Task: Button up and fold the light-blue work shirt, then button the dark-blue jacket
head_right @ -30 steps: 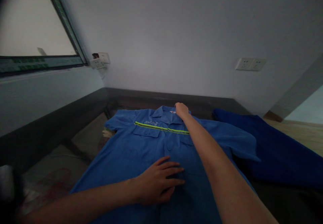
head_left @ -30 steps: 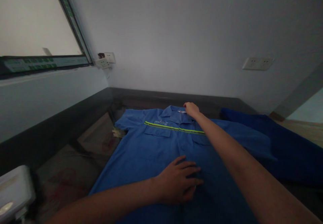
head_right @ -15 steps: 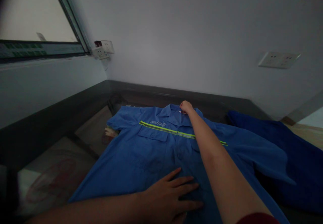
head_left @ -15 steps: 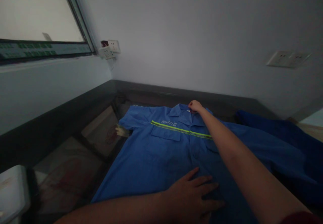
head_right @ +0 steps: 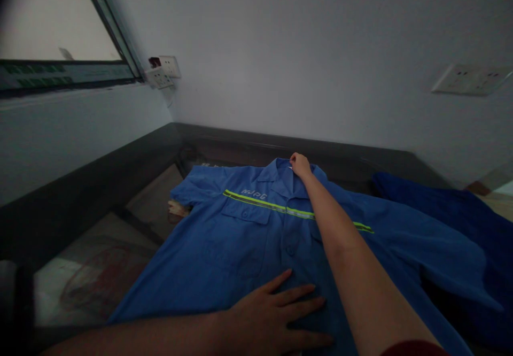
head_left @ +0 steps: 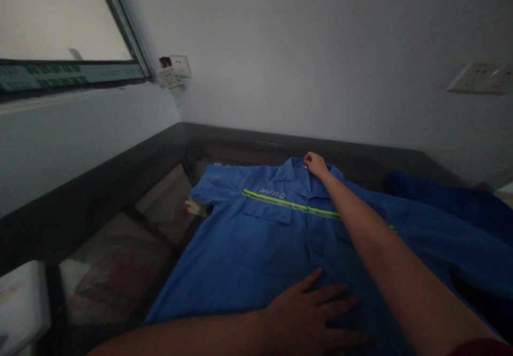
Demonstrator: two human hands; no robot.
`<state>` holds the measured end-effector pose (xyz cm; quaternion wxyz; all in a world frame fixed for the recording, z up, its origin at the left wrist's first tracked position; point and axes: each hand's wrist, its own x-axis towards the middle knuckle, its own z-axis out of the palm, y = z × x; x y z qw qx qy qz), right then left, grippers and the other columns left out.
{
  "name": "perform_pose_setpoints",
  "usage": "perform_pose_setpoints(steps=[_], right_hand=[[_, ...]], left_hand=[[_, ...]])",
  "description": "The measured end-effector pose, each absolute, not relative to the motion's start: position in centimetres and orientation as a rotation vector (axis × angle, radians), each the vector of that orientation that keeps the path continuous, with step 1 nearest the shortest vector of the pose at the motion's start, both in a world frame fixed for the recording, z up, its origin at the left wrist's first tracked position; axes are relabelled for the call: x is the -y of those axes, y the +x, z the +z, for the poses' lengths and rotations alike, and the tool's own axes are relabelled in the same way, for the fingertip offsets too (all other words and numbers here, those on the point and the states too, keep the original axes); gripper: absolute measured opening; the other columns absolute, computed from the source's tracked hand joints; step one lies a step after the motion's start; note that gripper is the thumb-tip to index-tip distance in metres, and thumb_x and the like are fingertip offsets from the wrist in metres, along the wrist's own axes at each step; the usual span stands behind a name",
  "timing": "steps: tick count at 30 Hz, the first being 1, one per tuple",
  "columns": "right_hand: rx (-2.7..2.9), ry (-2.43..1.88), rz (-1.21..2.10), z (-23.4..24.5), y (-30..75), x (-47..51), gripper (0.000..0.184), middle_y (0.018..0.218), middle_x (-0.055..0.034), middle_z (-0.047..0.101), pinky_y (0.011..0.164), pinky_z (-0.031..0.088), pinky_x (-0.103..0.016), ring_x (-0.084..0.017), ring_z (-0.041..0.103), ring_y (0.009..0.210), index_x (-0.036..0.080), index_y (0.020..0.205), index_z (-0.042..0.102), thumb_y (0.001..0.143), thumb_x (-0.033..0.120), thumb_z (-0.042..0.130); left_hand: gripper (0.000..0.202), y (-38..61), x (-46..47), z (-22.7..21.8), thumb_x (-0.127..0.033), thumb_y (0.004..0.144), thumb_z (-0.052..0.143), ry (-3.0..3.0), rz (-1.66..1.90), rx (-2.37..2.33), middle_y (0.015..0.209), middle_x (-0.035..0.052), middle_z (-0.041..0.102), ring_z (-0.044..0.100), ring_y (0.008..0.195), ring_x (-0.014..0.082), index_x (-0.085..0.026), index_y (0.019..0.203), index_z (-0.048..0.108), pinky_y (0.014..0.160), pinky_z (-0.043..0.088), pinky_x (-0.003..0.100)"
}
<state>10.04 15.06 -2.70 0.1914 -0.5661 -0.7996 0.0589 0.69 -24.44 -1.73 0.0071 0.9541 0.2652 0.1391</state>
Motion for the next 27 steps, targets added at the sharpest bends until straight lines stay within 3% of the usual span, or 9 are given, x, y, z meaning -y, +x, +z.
perform_pose_setpoints(steps=[13, 19, 23, 27], right_hand=[[2.198, -1.497, -0.017, -3.8, 9.3, -15.2, 0.022, 0.103, -0.0168, 0.063, 0.09, 0.037, -0.041, -0.028, 0.053, 0.101, 0.013, 0.096, 0.064, 0.083, 0.015, 0.046], [2.233, -1.335, -0.032, -0.9, 10.3, -13.1, 0.03, 0.113, -0.0144, 0.061, 0.095, 0.036, -0.039, -0.026, 0.051, 0.109, 0.014, 0.111, 0.06, 0.086, 0.019, 0.044], [2.285, -1.216, -0.05, 0.7, 13.4, -10.2, 0.029, 0.112, -0.0119, 0.063, 0.095, 0.038, -0.037, -0.025, 0.053, 0.107, 0.015, 0.108, 0.063, 0.086, 0.019, 0.045], [2.245, -1.377, -0.028, 1.7, 17.8, -8.5, 0.027, 0.106, -0.0112, 0.066, 0.091, 0.042, -0.035, -0.023, 0.057, 0.1, 0.015, 0.101, 0.067, 0.084, 0.016, 0.047]], left_hand=[[0.045, 0.6, 24.2, -1.8, -0.04, 0.098, 0.024, 3.081, 0.417, -0.842, 0.149, 0.0023, 0.034, 0.026, 0.14, 0.0211, -0.033, 0.138, 0.04, 0.111, 0.03, 0.045], [0.044, 0.6, 24.3, -1.8, -0.039, 0.097, 0.027, 2.918, 0.42, -0.83, 0.151, 0.0023, 0.032, 0.022, 0.141, 0.0206, -0.032, 0.138, 0.041, 0.114, 0.022, 0.047], [0.044, 0.6, 24.3, -1.3, -0.035, 0.096, 0.029, 2.778, 0.439, -0.789, 0.151, 0.0042, 0.031, 0.022, 0.141, 0.0216, -0.028, 0.138, 0.039, 0.114, 0.019, 0.049], [0.044, 0.8, 24.5, -0.9, -0.035, 0.096, 0.033, 2.678, 0.468, -0.789, 0.149, 0.0075, 0.034, 0.026, 0.14, 0.022, -0.024, 0.138, 0.038, 0.115, 0.019, 0.05]])
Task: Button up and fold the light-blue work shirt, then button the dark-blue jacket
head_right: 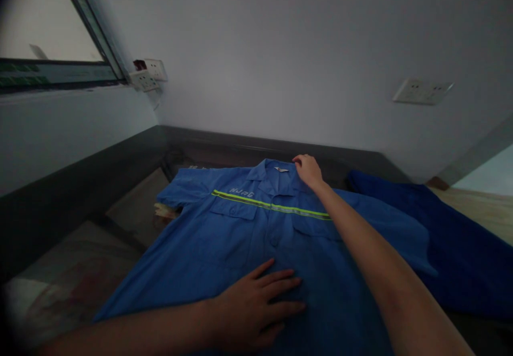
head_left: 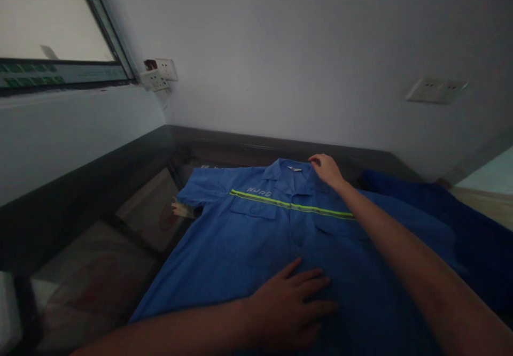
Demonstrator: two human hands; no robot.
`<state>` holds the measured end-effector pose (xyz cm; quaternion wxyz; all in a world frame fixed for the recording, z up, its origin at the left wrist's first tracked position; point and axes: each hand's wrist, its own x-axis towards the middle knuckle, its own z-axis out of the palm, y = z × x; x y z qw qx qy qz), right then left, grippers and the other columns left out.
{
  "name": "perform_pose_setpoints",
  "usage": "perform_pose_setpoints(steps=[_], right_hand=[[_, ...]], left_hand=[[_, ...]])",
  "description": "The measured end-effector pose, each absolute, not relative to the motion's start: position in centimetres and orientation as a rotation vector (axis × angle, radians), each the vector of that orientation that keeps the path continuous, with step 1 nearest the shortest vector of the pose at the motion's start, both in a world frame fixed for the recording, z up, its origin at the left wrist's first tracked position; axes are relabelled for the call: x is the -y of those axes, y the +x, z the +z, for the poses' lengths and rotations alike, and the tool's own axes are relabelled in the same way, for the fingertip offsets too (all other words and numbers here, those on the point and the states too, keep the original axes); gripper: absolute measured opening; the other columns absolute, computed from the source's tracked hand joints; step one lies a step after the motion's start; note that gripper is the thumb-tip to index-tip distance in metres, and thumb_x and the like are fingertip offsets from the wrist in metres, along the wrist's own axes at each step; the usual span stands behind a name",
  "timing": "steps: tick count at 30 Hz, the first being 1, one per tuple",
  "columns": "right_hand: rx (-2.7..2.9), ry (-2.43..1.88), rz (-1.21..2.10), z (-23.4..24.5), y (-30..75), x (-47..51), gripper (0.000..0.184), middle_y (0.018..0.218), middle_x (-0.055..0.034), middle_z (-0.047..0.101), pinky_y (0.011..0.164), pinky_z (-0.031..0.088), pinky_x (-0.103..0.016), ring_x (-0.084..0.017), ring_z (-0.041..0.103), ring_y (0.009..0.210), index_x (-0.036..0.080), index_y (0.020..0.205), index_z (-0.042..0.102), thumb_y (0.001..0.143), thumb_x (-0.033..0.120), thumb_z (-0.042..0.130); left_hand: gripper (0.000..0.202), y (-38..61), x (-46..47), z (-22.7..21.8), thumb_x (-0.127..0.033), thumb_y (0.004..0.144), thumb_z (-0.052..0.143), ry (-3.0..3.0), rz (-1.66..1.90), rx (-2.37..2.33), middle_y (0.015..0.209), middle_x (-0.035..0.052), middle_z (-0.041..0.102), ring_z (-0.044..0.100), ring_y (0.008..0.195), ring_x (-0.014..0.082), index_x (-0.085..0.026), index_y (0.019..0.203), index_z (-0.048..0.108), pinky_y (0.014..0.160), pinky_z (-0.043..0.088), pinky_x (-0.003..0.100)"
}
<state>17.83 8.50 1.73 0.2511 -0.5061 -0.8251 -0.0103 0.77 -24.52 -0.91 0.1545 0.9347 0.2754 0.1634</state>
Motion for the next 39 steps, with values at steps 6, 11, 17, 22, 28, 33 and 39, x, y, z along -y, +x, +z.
perform_pose_setpoints(steps=[6, 11, 17, 22, 28, 33, 39], right_hand=[[2.344, -1.424, 0.065, 2.4, 22.2, -8.2, 0.031, 0.102, -0.0096, 0.068, 0.082, 0.044, -0.029, -0.02, 0.061, 0.093, 0.015, 0.104, 0.068, 0.084, 0.011, 0.044], [2.577, -1.249, 0.022, 2.5, 20.8, -9.2, 0.042, 0.109, -0.0087, 0.066, 0.091, 0.039, -0.027, -0.018, 0.056, 0.101, 0.016, 0.107, 0.068, 0.079, 0.0, 0.041], [2.641, -1.316, -0.066, 2.3, 17.6, -10.2, 0.039, 0.1, -0.0087, 0.067, 0.085, 0.039, -0.028, -0.022, 0.051, 0.103, 0.02, 0.104, 0.07, 0.081, 0.002, 0.043], [2.702, -1.392, -0.089, 2.0, 17.7, -11.7, 0.033, 0.101, -0.0096, 0.065, 0.084, 0.039, -0.032, -0.025, 0.047, 0.104, 0.023, 0.096, 0.073, 0.086, 0.011, 0.044], [2.774, -1.31, -0.116, 1.3, 19.4, -13.1, 0.031, 0.108, -0.0101, 0.06, 0.085, 0.04, -0.037, -0.027, 0.043, 0.106, 0.023, 0.089, 0.074, 0.083, 0.01, 0.047], [2.629, -1.404, -0.211, 1.2, 20.0, -13.5, 0.026, 0.112, -0.0128, 0.055, 0.082, 0.044, -0.039, -0.029, 0.042, 0.107, 0.021, 0.086, 0.074, 0.085, 0.016, 0.048], [2.568, -1.477, -0.136, 1.5, 19.4, -13.8, 0.03, 0.107, -0.0128, 0.059, 0.084, 0.045, -0.04, -0.029, 0.045, 0.105, 0.02, 0.089, 0.073, 0.088, 0.022, 0.043]], left_hand=[[0.039, 0.3, 23.9, 1.2, -0.023, 0.09, 0.046, 2.607, 0.566, -0.894, 0.139, 0.0085, 0.047, 0.041, 0.13, 0.0207, -0.024, 0.129, 0.047, 0.114, 0.024, 0.046], [0.04, -2.2, 14.8, 3.6, -0.004, 0.082, 0.043, 2.723, 0.73, -1.032, 0.121, 0.0072, 0.059, 0.053, 0.113, 0.0189, -0.021, 0.115, 0.057, 0.102, 0.04, 0.038], [0.044, -6.0, -2.0, 2.6, 0.001, 0.076, 0.041, 2.777, 0.653, -1.542, 0.112, 0.0061, 0.064, 0.053, 0.11, 0.0197, -0.02, 0.108, 0.064, 0.099, 0.041, 0.036], [0.038, -6.9, -8.5, 0.9, -0.008, 0.084, 0.041, 2.819, 0.412, -1.699, 0.131, 0.0052, 0.051, 0.042, 0.123, 0.0237, -0.026, 0.107, 0.065, 0.099, 0.039, 0.042], [0.03, -7.1, -11.0, 0.8, -0.015, 0.085, 0.044, 2.796, 0.119, -1.655, 0.124, 0.0058, 0.052, 0.043, 0.116, 0.0243, -0.028, 0.098, 0.068, 0.093, 0.042, 0.039], [0.027, -7.2, -11.5, 1.8, -0.022, 0.084, 0.045, 2.761, 0.028, -1.804, 0.116, 0.0072, 0.055, 0.046, 0.112, 0.0248, -0.025, 0.097, 0.069, 0.096, 0.037, 0.039], [0.029, -6.4, -10.9, 1.8, -0.028, 0.084, 0.045, 2.747, 0.056, -1.965, 0.112, 0.0116, 0.056, 0.047, 0.113, 0.0299, -0.018, 0.098, 0.068, 0.096, 0.036, 0.045]])
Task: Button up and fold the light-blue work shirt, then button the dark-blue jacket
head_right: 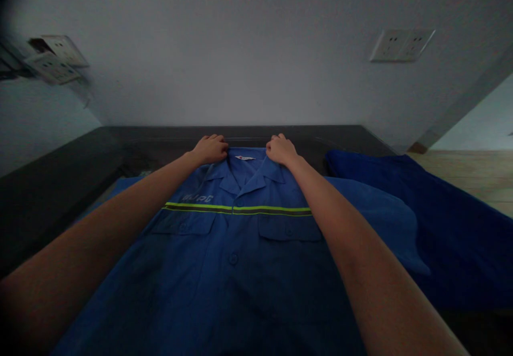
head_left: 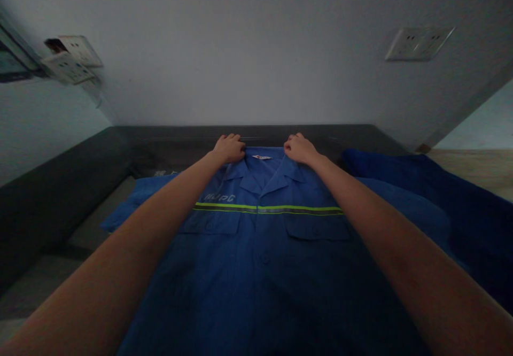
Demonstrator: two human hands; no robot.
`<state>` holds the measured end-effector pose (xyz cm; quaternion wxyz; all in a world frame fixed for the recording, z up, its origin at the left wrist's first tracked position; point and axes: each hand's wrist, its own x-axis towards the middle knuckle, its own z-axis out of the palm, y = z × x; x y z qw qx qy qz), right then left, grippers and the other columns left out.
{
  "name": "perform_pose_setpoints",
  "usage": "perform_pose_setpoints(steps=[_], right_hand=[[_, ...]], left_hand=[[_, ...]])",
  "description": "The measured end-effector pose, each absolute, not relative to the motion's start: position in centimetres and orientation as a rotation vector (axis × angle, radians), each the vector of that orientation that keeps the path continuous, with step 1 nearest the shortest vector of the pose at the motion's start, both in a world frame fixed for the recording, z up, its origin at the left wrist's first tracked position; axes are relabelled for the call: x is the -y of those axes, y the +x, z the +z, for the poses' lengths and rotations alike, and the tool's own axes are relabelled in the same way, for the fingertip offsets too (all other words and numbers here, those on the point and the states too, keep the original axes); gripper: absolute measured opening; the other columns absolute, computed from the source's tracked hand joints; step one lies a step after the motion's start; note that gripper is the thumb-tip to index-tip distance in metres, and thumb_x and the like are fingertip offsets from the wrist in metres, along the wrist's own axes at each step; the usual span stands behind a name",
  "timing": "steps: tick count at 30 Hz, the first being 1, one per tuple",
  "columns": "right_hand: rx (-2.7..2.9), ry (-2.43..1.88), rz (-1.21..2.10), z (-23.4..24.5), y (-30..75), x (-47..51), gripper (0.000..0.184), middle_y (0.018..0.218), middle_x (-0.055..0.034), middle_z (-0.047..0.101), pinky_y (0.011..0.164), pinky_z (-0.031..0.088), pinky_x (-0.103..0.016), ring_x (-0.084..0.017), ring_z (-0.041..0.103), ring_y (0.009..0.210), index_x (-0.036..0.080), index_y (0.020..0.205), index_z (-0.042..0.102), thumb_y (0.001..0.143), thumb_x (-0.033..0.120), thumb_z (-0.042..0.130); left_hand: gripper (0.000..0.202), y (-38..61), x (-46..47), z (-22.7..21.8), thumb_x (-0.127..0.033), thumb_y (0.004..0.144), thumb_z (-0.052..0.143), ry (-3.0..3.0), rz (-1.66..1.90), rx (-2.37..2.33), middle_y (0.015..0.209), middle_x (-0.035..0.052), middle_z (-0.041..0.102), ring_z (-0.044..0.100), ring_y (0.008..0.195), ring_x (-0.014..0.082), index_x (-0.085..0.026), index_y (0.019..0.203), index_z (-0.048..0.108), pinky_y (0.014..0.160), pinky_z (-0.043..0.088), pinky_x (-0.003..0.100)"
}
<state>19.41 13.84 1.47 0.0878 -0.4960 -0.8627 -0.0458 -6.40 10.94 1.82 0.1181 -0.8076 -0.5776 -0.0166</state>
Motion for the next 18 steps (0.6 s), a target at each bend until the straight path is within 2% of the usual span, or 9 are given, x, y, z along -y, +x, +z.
perform_pose_setpoints(steps=[3, 6, 8, 11, 13, 16, 18], right_hand=[[2.574, -1.552, -0.051, 0.5, 19.1, -13.6, 0.027, 0.109, -0.0121, 0.06, 0.084, 0.045, -0.041, -0.03, 0.046, 0.106, 0.021, 0.091, 0.071, 0.086, 0.024, 0.045], [2.5, -1.57, 0.005, -1.0, 18.8, -13.1, 0.024, 0.113, -0.0118, 0.058, 0.084, 0.045, -0.041, -0.029, 0.046, 0.107, 0.02, 0.099, 0.065, 0.085, 0.024, 0.046], [2.41, -1.563, -0.019, -2.0, 18.7, -12.6, 0.028, 0.117, -0.0123, 0.056, 0.086, 0.045, -0.041, -0.028, 0.046, 0.109, 0.02, 0.11, 0.059, 0.086, 0.024, 0.046], [2.289, -1.573, -0.099, -3.0, 18.6, -12.0, 0.036, 0.122, -0.0143, 0.054, 0.088, 0.043, -0.042, -0.029, 0.045, 0.112, 0.018, 0.123, 0.05, 0.089, 0.025, 0.043], [2.233, -1.585, -0.123, -3.1, 18.6, -11.9, 0.036, 0.121, -0.0155, 0.055, 0.089, 0.042, -0.042, -0.03, 0.045, 0.113, 0.017, 0.123, 0.051, 0.091, 0.031, 0.041], [2.145, -1.624, -0.051, -2.2, 19.2, -12.2, 0.037, 0.115, -0.0149, 0.06, 0.086, 0.043, -0.039, -0.028, 0.051, 0.109, 0.016, 0.113, 0.058, 0.093, 0.04, 0.039], [2.104, -1.691, 0.044, -1.4, 20.0, -12.5, 0.034, 0.109, -0.0129, 0.064, 0.083, 0.045, -0.036, -0.026, 0.057, 0.102, 0.017, 0.107, 0.062, 0.093, 0.038, 0.039]], left_hand=[[0.028, -6.1, -10.7, 0.3, -0.028, 0.084, 0.045, -2.344, -0.103, 1.802, 0.114, 0.0123, 0.054, 0.049, 0.111, 0.0302, -0.018, 0.099, 0.066, 0.092, 0.04, 0.045], [0.029, -6.1, -10.4, -1.7, -0.022, 0.083, 0.045, -2.375, -0.343, 1.923, 0.116, 0.0113, 0.053, 0.052, 0.108, 0.0256, -0.018, 0.108, 0.06, 0.09, 0.044, 0.038], [0.037, -6.2, -10.1, -2.9, -0.018, 0.083, 0.044, -2.358, -0.565, 1.953, 0.118, 0.0111, 0.052, 0.053, 0.107, 0.0228, -0.019, 0.118, 0.053, 0.091, 0.044, 0.035], [0.042, -6.3, -10.0, -3.9, -0.02, 0.084, 0.045, -2.269, -0.732, 1.996, 0.118, 0.0115, 0.054, 0.052, 0.109, 0.0235, -0.019, 0.125, 0.047, 0.094, 0.042, 0.037], [0.039, -6.5, -10.4, -3.9, -0.024, 0.085, 0.045, -2.239, -0.764, 2.067, 0.118, 0.0118, 0.055, 0.051, 0.111, 0.0241, -0.018, 0.124, 0.049, 0.095, 0.042, 0.038], [0.034, -7.4, -11.1, -3.2, -0.025, 0.09, 0.036, -2.251, -0.786, 2.19, 0.116, 0.0117, 0.06, 0.054, 0.109, 0.0212, -0.015, 0.117, 0.054, 0.094, 0.043, 0.035], [0.033, -8.6, -11.3, -2.5, -0.021, 0.089, 0.035, -2.292, -0.75, 2.219, 0.111, 0.0105, 0.064, 0.057, 0.104, 0.0193, -0.014, 0.11, 0.059, 0.092, 0.045, 0.031]])
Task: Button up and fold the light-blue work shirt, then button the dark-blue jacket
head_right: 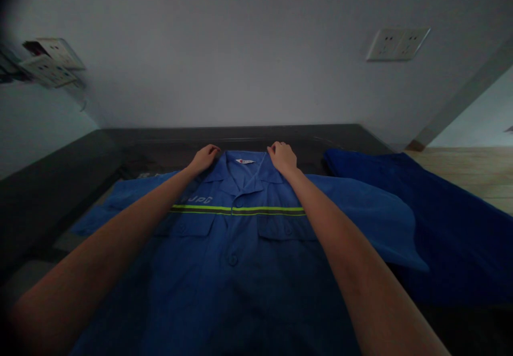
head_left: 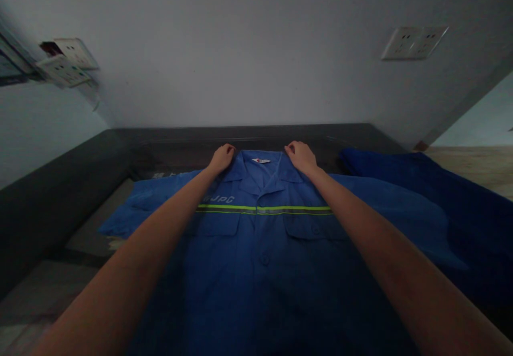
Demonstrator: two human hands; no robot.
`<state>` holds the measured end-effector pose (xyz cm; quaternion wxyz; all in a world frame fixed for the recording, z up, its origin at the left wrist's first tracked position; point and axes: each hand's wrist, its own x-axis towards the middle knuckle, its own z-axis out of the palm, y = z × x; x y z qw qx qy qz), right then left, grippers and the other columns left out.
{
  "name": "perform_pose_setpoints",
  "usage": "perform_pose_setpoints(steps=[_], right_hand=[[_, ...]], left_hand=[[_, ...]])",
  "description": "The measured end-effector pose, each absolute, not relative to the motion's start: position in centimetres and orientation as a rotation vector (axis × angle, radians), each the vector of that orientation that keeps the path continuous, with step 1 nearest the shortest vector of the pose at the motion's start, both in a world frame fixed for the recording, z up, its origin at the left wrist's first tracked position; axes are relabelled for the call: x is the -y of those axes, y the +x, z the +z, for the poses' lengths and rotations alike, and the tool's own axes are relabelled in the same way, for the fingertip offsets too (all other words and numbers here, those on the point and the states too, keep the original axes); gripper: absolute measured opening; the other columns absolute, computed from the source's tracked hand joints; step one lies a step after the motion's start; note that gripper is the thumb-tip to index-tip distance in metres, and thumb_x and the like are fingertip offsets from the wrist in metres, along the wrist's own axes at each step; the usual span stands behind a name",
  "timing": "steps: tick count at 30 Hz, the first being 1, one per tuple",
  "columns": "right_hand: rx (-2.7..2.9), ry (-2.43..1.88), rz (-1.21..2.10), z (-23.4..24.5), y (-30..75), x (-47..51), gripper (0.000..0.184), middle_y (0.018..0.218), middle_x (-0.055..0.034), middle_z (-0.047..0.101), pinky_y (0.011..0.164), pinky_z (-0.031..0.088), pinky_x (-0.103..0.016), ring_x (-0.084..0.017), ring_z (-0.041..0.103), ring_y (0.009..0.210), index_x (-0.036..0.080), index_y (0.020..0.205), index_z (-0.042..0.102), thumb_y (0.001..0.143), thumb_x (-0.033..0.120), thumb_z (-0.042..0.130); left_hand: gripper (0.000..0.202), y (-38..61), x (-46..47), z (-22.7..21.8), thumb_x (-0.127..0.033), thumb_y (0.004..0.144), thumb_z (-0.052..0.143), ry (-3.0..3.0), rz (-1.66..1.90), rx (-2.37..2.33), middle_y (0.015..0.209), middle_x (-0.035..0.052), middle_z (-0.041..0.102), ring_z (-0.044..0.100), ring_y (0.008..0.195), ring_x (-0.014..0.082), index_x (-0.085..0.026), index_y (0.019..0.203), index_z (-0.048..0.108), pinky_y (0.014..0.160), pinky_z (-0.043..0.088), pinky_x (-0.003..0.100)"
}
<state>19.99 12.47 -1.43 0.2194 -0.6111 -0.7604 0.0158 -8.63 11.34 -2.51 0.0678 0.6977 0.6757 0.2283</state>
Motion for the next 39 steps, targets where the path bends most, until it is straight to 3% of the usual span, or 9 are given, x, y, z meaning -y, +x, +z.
perform_pose_setpoints(steps=[6, 11, 21, 28, 34, 39], right_hand=[[2.218, -1.849, 0.231, -0.5, 22.2, -11.8, 0.026, 0.099, -0.011, 0.069, 0.077, 0.045, -0.031, -0.023, 0.063, 0.092, 0.017, 0.095, 0.068, 0.088, 0.035, 0.051], [2.218, -1.792, 0.177, -0.9, 21.3, -10.0, 0.022, 0.101, -0.0112, 0.069, 0.073, 0.045, -0.03, -0.023, 0.064, 0.091, 0.019, 0.099, 0.063, 0.09, 0.026, 0.045], [2.158, -1.904, -0.086, -1.2, 20.2, -8.4, 0.038, 0.096, -0.0147, 0.069, 0.075, 0.045, -0.036, -0.027, 0.065, 0.089, 0.021, 0.108, 0.06, 0.096, 0.044, 0.033], [2.186, -1.919, -0.138, -1.8, 20.1, -8.3, 0.04, 0.096, -0.0185, 0.067, 0.078, 0.044, -0.04, -0.03, 0.063, 0.092, 0.015, 0.108, 0.059, 0.095, 0.043, 0.033], [2.174, -1.617, -0.212, -0.8, 19.8, -8.4, 0.037, 0.118, -0.0168, 0.058, 0.088, 0.043, -0.039, -0.03, 0.052, 0.111, 0.014, 0.118, 0.056, 0.094, 0.035, 0.037], [2.305, -1.613, -0.031, -2.3, 17.2, -7.3, 0.049, 0.138, -0.0213, 0.045, 0.104, 0.031, -0.041, -0.029, 0.04, 0.128, 0.003, 0.135, 0.043, 0.095, 0.031, 0.034]], left_hand=[[0.025, -11.8, -9.8, -1.1, -0.027, 0.08, 0.051, 2.185, 0.465, -1.871, 0.099, 0.0043, 0.07, 0.063, 0.091, 0.018, -0.018, 0.097, 0.066, 0.082, 0.048, 0.024], [0.027, -11.6, -8.8, -0.9, -0.038, 0.078, 0.056, 2.235, 0.353, -1.832, 0.093, 0.0064, 0.071, 0.065, 0.084, 0.0188, -0.017, 0.092, 0.067, 0.075, 0.049, 0.025], [0.026, -11.0, -7.7, -0.8, -0.037, 0.087, 0.048, 2.33, 0.403, -1.973, 0.091, 0.007, 0.07, 0.064, 0.087, 0.0203, -0.019, 0.094, 0.065, 0.076, 0.047, 0.027], [0.027, -9.6, -5.6, -1.9, -0.035, 0.091, 0.042, 2.416, 0.415, -2.204, 0.109, 0.012, 0.061, 0.058, 0.103, 0.0263, -0.019, 0.108, 0.057, 0.086, 0.045, 0.036], [0.033, -8.1, -5.1, -1.0, -0.022, 0.09, 0.041, 2.506, 0.68, -2.015, 0.123, 0.0131, 0.056, 0.05, 0.116, 0.0235, -0.013, 0.121, 0.051, 0.102, 0.038, 0.037], [0.054, -5.1, -4.7, -2.7, -0.034, 0.093, 0.037, 2.475, 0.458, -1.927, 0.147, 0.0192, 0.033, 0.027, 0.138, 0.0276, -0.006, 0.139, 0.033, 0.112, 0.025, 0.043]])
